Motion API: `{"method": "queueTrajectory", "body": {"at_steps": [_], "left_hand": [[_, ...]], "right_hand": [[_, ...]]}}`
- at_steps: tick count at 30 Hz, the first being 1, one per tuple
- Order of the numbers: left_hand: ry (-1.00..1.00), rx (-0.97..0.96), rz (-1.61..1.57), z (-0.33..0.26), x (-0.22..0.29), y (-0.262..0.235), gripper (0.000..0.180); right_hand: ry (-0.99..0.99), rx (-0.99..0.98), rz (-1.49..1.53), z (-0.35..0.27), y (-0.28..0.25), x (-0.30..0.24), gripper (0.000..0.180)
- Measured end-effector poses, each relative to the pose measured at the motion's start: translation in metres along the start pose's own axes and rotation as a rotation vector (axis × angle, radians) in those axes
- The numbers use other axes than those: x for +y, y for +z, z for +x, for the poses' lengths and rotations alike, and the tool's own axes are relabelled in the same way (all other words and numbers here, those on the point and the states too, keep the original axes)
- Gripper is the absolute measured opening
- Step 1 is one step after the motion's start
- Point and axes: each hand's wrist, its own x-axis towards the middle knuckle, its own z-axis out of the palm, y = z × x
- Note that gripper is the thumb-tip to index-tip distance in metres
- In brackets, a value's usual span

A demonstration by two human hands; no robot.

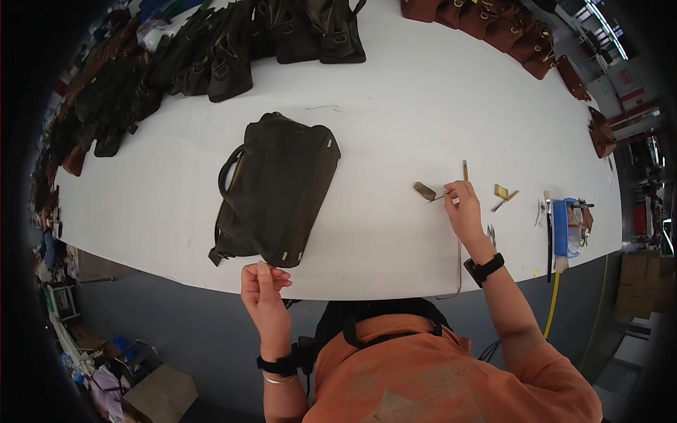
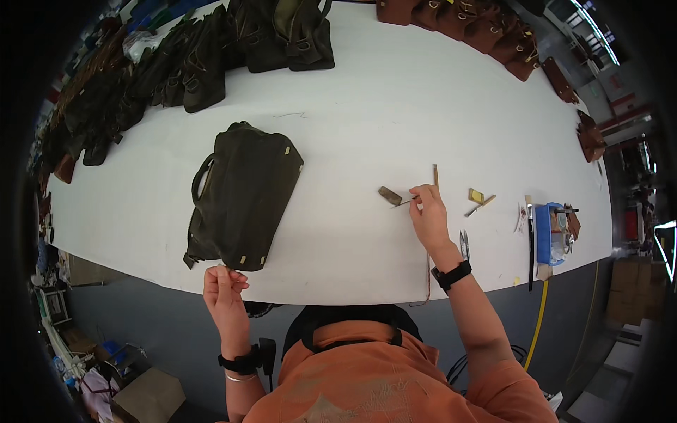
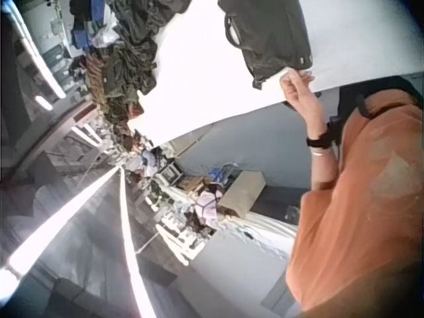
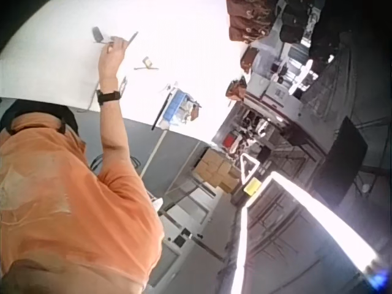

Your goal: The person repairs a green canvas bag by applying a substance to the zipper area using a small brush and a wooden block. They then use a colorful tool to manipulate the zipper slider and test the mechanism. Finally, they wipe the exterior of the bag with a sponge-like block.

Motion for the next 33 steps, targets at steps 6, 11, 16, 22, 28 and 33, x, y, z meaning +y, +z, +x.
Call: {"method": "queueTrajectory", "body": {"at_steps": [6,11,16,22,28,33], "left_hand": [[-0.162,-0.12,-0.361,0.003,0.009,-0.041,0.011],[-0.214,-0.233,-0.407,0.013,0.009,-0.052,0.01],[-0.227,-0.39,-0.398,0.022,0.001,-0.058,0.008],[-0.282,-0.437,-0.41,0.014,0.002,-0.043,0.01],[-0.23,-0.364,-0.375,0.006,0.002,-0.046,0.01],[-0.175,-0.297,-0.377,-0.002,0.005,-0.063,0.008]], "right_hand": [[0.088,0.16,-0.025,-0.01,-0.011,0.008,0.017],[0.244,0.304,-0.111,-0.035,-0.044,0.053,0.017],[0.435,0.202,-0.074,-0.055,-0.054,0.059,0.018],[0.165,0.103,-0.295,-0.063,-0.028,0.046,0.025],[0.377,0.085,-0.264,-0.057,-0.026,0.043,0.026],[0.232,0.294,-0.516,-0.048,-0.034,0.069,0.026]]}}
